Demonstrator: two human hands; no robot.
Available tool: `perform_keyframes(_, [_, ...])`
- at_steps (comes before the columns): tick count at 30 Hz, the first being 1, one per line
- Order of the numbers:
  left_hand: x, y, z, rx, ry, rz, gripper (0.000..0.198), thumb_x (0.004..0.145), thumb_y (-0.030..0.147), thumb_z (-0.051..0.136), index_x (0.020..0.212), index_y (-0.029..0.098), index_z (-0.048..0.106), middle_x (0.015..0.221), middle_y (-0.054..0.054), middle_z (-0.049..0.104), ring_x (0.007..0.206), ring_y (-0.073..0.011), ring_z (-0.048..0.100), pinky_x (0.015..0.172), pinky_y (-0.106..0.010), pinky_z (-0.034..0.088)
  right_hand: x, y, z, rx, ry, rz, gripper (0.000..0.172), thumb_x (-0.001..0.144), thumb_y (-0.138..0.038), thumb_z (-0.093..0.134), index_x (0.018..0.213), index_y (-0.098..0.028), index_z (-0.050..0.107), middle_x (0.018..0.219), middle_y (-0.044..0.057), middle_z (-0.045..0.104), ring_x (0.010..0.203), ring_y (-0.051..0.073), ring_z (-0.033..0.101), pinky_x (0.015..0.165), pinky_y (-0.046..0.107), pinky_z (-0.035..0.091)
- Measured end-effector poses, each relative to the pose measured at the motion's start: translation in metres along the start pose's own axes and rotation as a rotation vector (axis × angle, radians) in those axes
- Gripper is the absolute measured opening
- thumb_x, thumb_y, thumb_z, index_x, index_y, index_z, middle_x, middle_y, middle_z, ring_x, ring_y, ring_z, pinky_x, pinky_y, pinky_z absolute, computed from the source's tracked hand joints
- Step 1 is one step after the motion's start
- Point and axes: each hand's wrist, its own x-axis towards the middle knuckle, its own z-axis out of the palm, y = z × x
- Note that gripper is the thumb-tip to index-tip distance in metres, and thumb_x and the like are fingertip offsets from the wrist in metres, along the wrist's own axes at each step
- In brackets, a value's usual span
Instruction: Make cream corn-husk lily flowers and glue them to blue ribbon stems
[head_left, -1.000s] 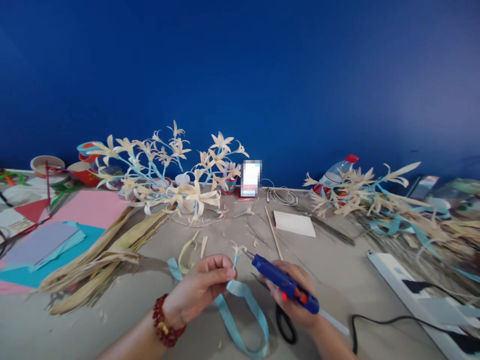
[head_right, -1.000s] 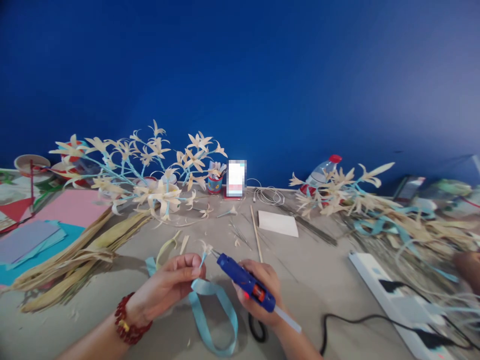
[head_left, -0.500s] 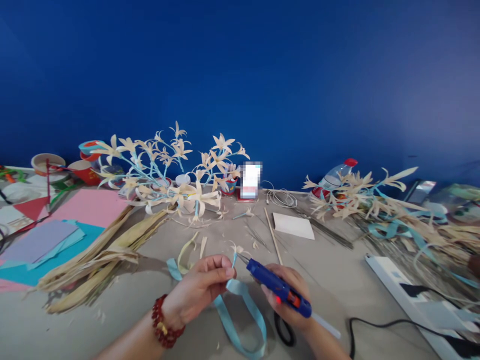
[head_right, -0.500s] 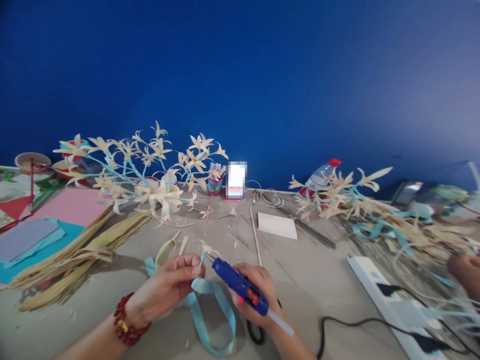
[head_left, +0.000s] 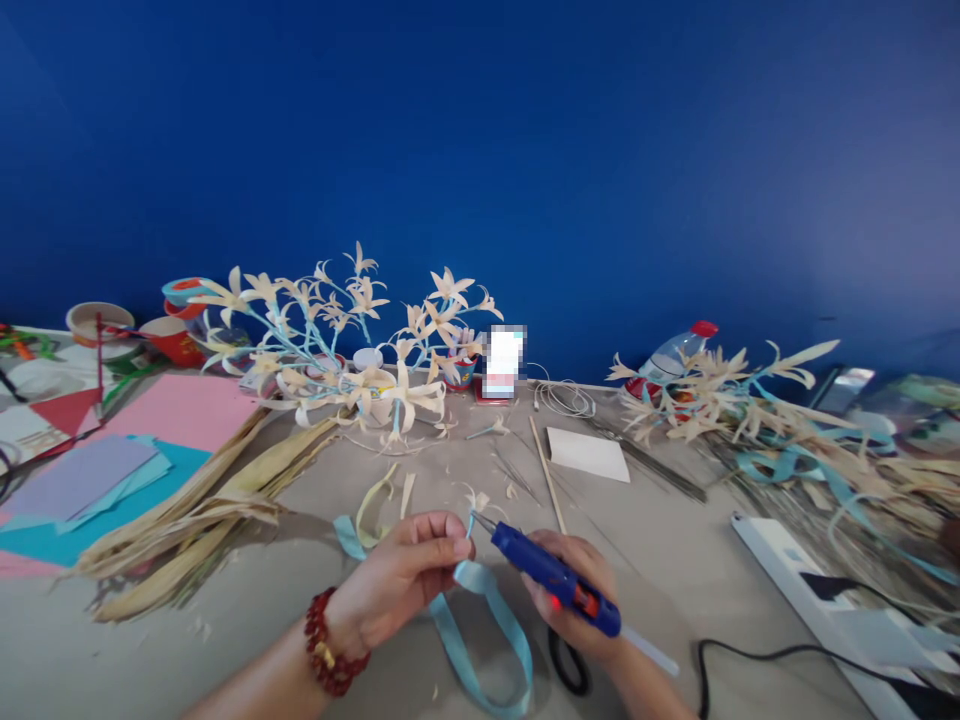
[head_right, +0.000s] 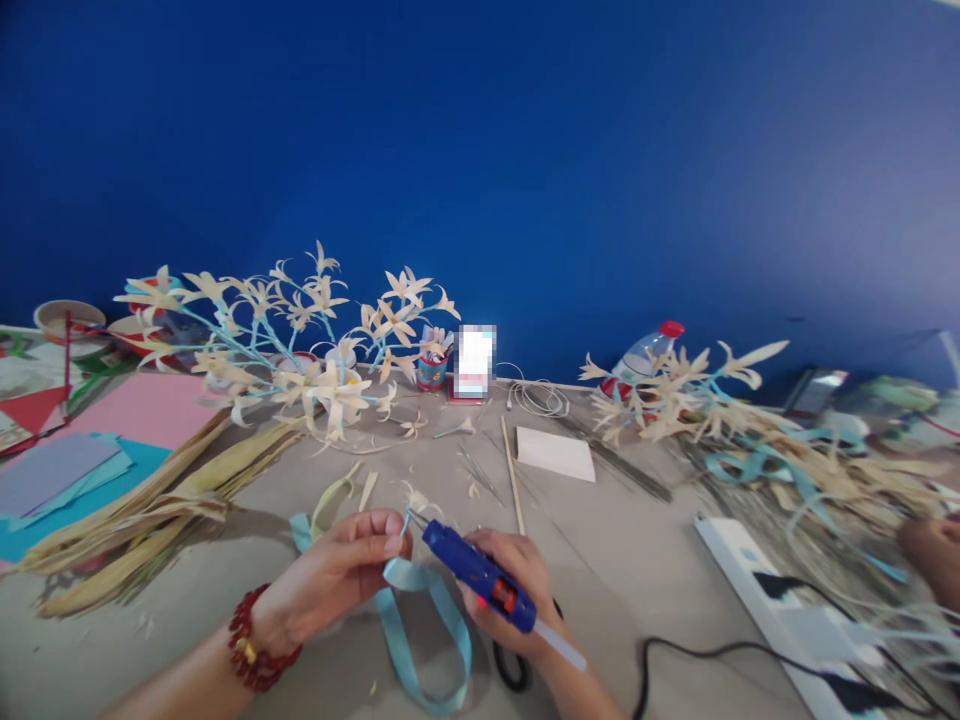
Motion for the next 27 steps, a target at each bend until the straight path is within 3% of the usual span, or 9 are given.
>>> perform_keyframes(6, [0.000,-0.001,-0.002,0.049,0.011,0.019,0.020,0.070,0.023,0.079,0.070,0.013,0.061,0.063,0.002,0.050,0.058,-0.0074,0.045,0.059,-0.020,0.037,0.001,-0.001,0.000,-0.021,0.057,-0.008,0.011,0.081,-0.023,0.056,0.091,-0.024,0.055,0.079,0.002,0.072,0.067,0.019,0.070,0.060,0.027,0.054])
perform_keyframes(10, [0.001,-0.002,-0.004,0.241,0.079,0.130,0.021,0.072,0.028,0.077,0.073,0.014,0.061,0.067,0.002,0.052,0.063,-0.0090,0.045,0.061,-0.021,0.035,-0.001,0.000,0.002,0.006,-0.014,-0.008,0.012,0.081,-0.023,0.056,0.093,-0.024,0.056,0.079,0.002,0.071,0.065,0.018,0.069,0.059,0.027,0.054])
perform_keyframes(14, [0.003,-0.002,-0.005,0.451,0.175,0.249,0.023,0.072,0.032,0.075,0.072,0.016,0.059,0.066,0.003,0.050,0.061,-0.0095,0.041,0.058,-0.021,0.032,0.001,-0.001,-0.002,-0.023,0.004,-0.008,0.012,0.083,-0.025,0.053,0.094,-0.024,0.056,0.081,0.003,0.071,0.065,0.019,0.069,0.059,0.027,0.054])
perform_keyframes(20, [0.007,-0.005,-0.010,0.654,0.229,0.353,0.019,0.078,0.030,0.068,0.072,0.016,0.057,0.066,0.002,0.053,0.062,-0.0114,0.044,0.058,-0.022,0.033,0.008,-0.005,-0.002,0.006,-0.081,-0.121,0.018,0.084,-0.028,0.050,0.101,-0.024,0.051,0.082,0.006,0.070,0.067,0.022,0.070,0.057,0.028,0.055])
perform_keyframes(27, [0.006,-0.004,-0.010,0.873,0.307,0.456,0.013,0.080,0.024,0.063,0.069,0.017,0.058,0.066,0.000,0.058,0.063,-0.0139,0.049,0.060,-0.024,0.036,0.006,-0.010,-0.003,-0.109,-0.060,-0.056,0.019,0.084,-0.024,0.052,0.103,-0.023,0.051,0.084,0.007,0.070,0.068,0.020,0.069,0.059,0.028,0.054])
